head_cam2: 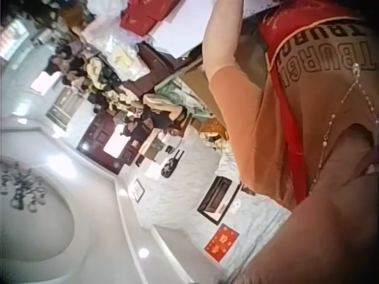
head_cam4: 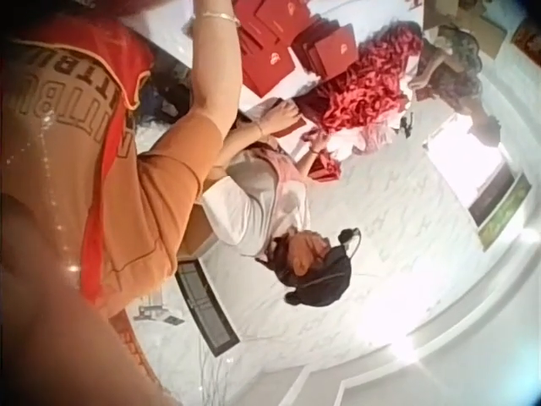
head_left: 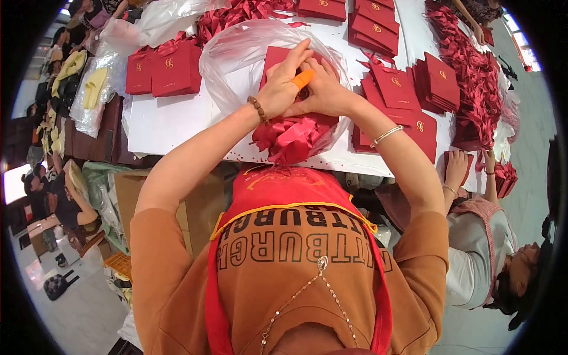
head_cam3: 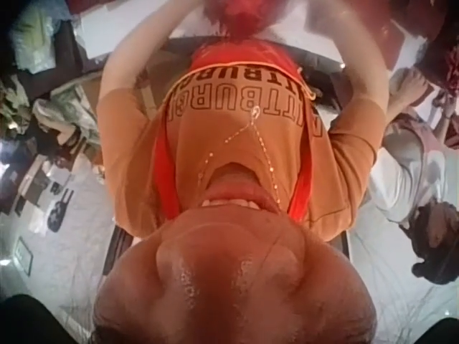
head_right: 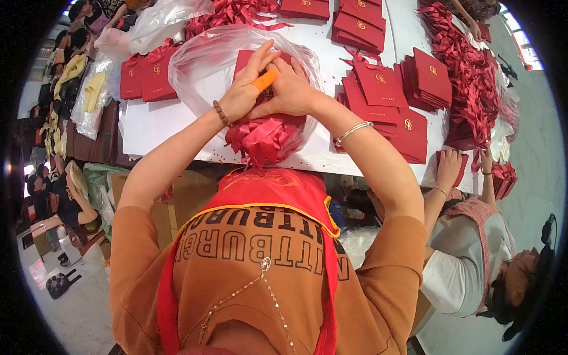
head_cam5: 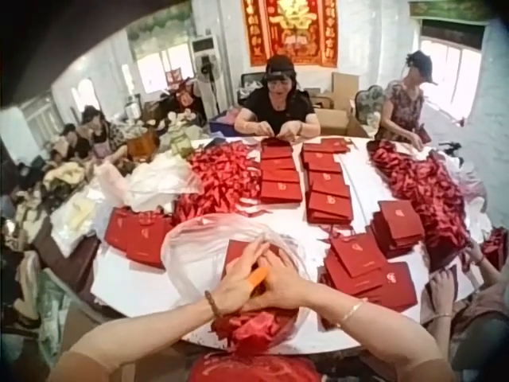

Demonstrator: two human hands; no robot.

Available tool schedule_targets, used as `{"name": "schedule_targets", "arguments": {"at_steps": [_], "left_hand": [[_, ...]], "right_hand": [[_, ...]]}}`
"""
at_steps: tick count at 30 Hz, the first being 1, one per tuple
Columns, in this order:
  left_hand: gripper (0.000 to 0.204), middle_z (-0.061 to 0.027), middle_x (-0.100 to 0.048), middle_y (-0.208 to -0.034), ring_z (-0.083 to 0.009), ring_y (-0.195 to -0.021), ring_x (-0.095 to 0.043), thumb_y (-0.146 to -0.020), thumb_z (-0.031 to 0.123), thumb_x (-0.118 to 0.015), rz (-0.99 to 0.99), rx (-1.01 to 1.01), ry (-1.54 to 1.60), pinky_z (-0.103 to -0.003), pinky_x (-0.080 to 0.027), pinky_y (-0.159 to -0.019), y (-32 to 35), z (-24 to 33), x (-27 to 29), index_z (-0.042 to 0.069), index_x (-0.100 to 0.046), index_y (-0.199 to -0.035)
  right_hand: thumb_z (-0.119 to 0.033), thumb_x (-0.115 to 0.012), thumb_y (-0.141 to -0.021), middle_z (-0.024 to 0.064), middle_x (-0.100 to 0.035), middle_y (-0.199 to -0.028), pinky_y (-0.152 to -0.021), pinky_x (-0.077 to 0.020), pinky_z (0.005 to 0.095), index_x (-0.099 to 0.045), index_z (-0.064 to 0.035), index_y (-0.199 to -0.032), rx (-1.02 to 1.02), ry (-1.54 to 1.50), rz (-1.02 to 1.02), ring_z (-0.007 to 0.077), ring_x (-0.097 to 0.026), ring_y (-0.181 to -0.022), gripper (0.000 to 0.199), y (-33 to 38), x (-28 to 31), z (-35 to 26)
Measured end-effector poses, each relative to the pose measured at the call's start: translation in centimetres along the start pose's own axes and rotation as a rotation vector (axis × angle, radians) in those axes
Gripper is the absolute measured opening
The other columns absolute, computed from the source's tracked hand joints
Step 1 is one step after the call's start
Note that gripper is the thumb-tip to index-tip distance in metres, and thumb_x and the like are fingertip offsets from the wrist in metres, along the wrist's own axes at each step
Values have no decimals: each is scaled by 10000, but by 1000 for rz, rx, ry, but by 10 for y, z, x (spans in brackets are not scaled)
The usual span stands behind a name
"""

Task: Packaging red gift bags or envelopes into plastic bags in a factory or workshop setting.

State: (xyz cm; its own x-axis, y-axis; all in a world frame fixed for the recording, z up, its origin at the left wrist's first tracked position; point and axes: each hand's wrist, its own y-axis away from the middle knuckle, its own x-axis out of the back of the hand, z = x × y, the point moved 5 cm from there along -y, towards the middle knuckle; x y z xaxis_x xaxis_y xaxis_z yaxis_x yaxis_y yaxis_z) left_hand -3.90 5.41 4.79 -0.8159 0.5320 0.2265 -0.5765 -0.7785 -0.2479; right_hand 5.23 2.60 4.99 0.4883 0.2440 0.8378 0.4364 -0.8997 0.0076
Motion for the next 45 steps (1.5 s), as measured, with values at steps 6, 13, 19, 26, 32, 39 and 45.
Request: {"name": "schedule_targets", "arguments": {"at_steps": [6, 13, 19, 26, 32, 39, 45], "left_hand": [[715, -191, -405, -1309, -270, -1224, -380, -826, 201, -508, -44, 129, -10, -372, -188, -1036, -3, -14, -3, 64, -87, -1387], [792, -164, -331, -1364, -254, -1273, -305, -796, 183, -583, -180, 115, -534, -404, -103, -1047, 4, -15, -10, 110, -82, -1405], [591, -137, -253, -1408, -244, -1326, -185, -854, 291, -462, -293, 71, -873, -423, -96, -1051, 10, -15, -15, 88, -244, -1364], [531, -121, -198, -1437, -237, -1341, -138, -890, 306, -394, -328, 99, -869, -428, -71, -1056, 11, -19, -15, 103, -261, -1362], [531, -118, -204, -1436, -238, -1337, -151, -888, 309, -401, -331, 88, -837, -423, -79, -1056, 8, -25, -17, 106, -267, -1360], [563, -120, -227, -1428, -239, -1336, -152, -862, 317, -435, -364, 152, -816, -436, -94, -1049, -4, -26, -8, 119, -266, -1362], [713, -111, -182, -1447, -266, -1341, -141, -794, 487, -443, -380, 49, -845, -456, -101, -1048, 1, -32, -8, 144, -233, -1384]], "right_hand": [[-124, -606, -742, 97, -458, -1121, -957, -288, 273, -402, -31, -1116, -143, -782, -190, 180, -383, -1126, 436, 1, 13, 24], [5, -513, -709, 92, -485, -1117, -916, -345, 307, -413, -49, -1007, -190, -658, 92, 229, -443, -1084, 319, -7, 33, 32], [-49, -574, -708, 112, -543, -1051, -725, -451, 348, -590, -111, -932, 131, 718, 778, 263, -552, -913, 234, 4, 81, 3], [13, -481, -742, 90, -559, -981, -745, -458, 376, -605, -67, -946, 11, 301, 93, 284, -559, -877, 252, -17, 73, 43], [0, -506, -709, 72, -540, -866, -645, -504, 361, -590, -74, -807, 92, 717, 275, 244, -582, -796, 150, 2, 124, 38], [-2, -604, -686, 93, -554, -905, -674, -466, 368, -591, -95, -948, 290, 369, 767, 281, -555, -803, 278, 37, 140, -79], [-137, -576, -751, 206, -497, -973, -783, -400, 427, -457, 42, -986, 94, -9, 499, 360, -485, -903, 319, 28, 20, -52]]}}
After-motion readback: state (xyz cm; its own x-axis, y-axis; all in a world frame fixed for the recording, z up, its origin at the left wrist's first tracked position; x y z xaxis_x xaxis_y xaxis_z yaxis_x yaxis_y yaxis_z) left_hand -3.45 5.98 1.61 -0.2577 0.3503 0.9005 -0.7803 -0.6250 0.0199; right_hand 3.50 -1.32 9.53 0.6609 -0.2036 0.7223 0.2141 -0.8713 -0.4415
